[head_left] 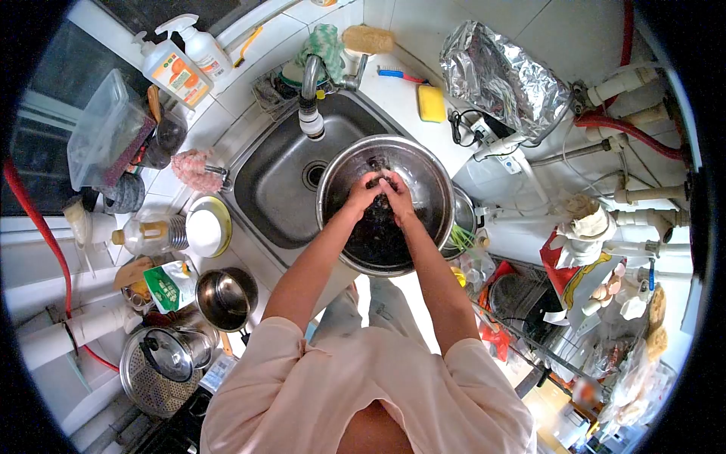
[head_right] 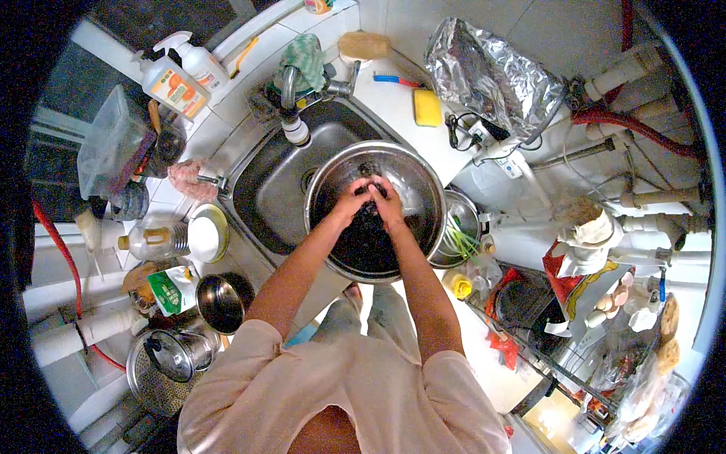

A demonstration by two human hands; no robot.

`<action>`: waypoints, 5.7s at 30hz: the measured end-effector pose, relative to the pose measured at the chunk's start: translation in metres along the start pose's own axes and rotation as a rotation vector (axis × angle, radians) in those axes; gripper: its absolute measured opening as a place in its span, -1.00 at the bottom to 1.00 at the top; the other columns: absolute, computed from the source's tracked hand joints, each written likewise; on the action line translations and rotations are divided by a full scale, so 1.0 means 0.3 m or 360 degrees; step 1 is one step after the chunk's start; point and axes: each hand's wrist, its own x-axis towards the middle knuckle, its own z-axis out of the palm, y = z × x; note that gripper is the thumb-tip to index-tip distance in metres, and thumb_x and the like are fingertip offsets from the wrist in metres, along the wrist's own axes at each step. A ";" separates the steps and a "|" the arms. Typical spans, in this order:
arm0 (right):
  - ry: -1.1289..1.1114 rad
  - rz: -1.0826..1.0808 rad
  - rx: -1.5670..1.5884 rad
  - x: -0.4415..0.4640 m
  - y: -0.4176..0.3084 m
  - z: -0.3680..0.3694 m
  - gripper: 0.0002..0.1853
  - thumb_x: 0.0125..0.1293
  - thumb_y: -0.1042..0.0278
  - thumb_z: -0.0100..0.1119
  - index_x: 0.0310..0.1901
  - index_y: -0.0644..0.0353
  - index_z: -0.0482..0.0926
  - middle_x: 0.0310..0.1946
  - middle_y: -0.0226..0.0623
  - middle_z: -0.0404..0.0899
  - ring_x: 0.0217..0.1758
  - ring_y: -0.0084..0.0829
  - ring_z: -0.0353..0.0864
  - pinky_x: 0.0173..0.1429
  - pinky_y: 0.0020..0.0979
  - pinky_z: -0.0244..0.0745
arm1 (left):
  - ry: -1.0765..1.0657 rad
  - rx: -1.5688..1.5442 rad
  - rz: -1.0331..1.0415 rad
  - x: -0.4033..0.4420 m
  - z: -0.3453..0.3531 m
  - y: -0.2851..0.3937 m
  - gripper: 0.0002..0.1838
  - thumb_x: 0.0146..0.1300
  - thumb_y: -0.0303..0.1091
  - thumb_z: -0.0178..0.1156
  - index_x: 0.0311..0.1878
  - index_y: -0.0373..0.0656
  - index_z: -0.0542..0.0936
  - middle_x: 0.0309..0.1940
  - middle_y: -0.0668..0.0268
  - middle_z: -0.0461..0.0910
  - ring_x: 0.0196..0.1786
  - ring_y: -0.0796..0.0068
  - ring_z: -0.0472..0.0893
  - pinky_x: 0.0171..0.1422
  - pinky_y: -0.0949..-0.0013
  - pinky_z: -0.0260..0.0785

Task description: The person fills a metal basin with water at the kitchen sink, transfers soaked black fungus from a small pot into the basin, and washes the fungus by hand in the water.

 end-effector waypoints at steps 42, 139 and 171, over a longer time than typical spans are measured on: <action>-0.0171 -0.0178 -0.0110 -0.211 -0.100 -0.072 -0.95 0.16 0.58 0.10 -0.40 0.20 0.50 -0.51 -0.54 0.45 -0.46 -0.69 0.36 -0.32 -0.64 0.29 | -0.0033 -0.0670 -0.0164 -0.293 -0.034 0.119 -0.79 0.01 -0.41 0.30 -0.27 -0.20 0.54 -0.42 0.39 0.55 -0.33 0.57 0.51 -0.18 0.52 0.35; 0.0660 -0.0304 -0.1120 -0.126 -0.082 0.063 -0.61 0.17 0.03 0.05 -0.36 0.29 0.56 -0.58 0.02 0.50 -0.47 -0.08 0.53 -0.31 -0.25 0.36 | 0.0996 0.0449 -0.0057 -0.091 0.112 -0.030 -0.44 0.12 0.09 0.10 -0.18 -0.33 0.53 -0.30 -0.05 0.55 -0.19 0.00 0.55 -0.13 0.12 0.36; 0.0457 -0.0599 -0.0916 -0.096 -0.049 -0.049 -0.80 0.12 0.29 0.20 -0.37 0.25 0.50 -0.52 -0.13 0.51 -0.43 -0.36 0.49 -0.24 -0.37 0.37 | 0.0451 0.0753 0.0358 -0.169 0.020 -0.038 -0.72 0.11 -0.15 0.20 -0.20 -0.10 0.49 -0.52 0.15 0.51 -0.49 0.26 0.50 -0.36 0.19 0.31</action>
